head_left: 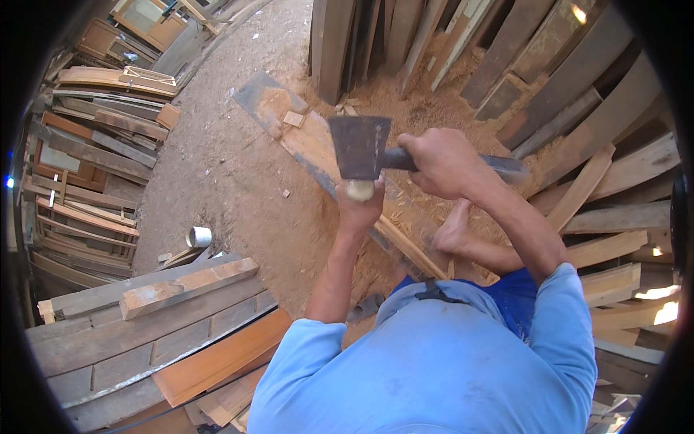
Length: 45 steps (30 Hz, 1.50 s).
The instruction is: The person shapes a piece of wood using a hammer and a chisel to refine a groove.
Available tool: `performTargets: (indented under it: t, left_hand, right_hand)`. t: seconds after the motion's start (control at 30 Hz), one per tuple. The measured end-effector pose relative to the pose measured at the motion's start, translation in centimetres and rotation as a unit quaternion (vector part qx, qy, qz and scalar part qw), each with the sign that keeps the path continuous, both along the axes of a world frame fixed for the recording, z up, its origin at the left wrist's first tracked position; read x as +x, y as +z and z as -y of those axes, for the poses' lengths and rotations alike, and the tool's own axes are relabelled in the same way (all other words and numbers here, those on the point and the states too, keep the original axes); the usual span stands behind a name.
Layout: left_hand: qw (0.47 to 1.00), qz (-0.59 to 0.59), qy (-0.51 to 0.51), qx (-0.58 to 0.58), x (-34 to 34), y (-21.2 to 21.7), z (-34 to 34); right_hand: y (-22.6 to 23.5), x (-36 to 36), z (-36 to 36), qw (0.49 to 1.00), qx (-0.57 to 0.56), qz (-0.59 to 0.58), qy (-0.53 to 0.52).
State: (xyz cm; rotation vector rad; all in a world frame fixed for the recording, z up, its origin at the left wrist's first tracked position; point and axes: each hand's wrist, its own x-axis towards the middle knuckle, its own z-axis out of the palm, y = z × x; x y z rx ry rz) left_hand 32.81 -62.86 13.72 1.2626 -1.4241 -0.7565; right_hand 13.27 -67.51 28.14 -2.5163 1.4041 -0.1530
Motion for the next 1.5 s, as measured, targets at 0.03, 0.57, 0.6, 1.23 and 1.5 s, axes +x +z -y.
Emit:
performTargets:
  t: [0.03, 0.57, 0.6, 1.23, 1.5]
  left_hand:
    - [1.000, 0.012, 0.005, -0.016, 0.1, 0.2, -0.1]
    - [0.997, -0.044, 0.005, 0.058, -1.1, -0.2, 1.8]
    - [0.999, -0.025, -0.016, 0.023, -2.5, 0.0, -0.6]
    - [0.978, 0.063, -0.166, -0.109, -1.5, 1.4, -5.3]
    - [0.990, -0.124, 0.022, -0.059, 4.6, 6.1, 1.5]
  right_hand:
    - [1.1, -0.2, -0.6, 0.999, -0.013, 0.041, -0.020]
    - [0.8, -1.5, -7.4, 0.866, 0.154, 0.441, -0.177]
    - [0.6, -1.7, -7.9, 0.855, 0.159, 0.459, -0.181]
    - [4.4, -4.9, -12.0, 0.755, 0.127, 0.627, -0.147]
    - [2.4, -3.5, -8.8, 0.781, 0.043, 0.607, -0.138]
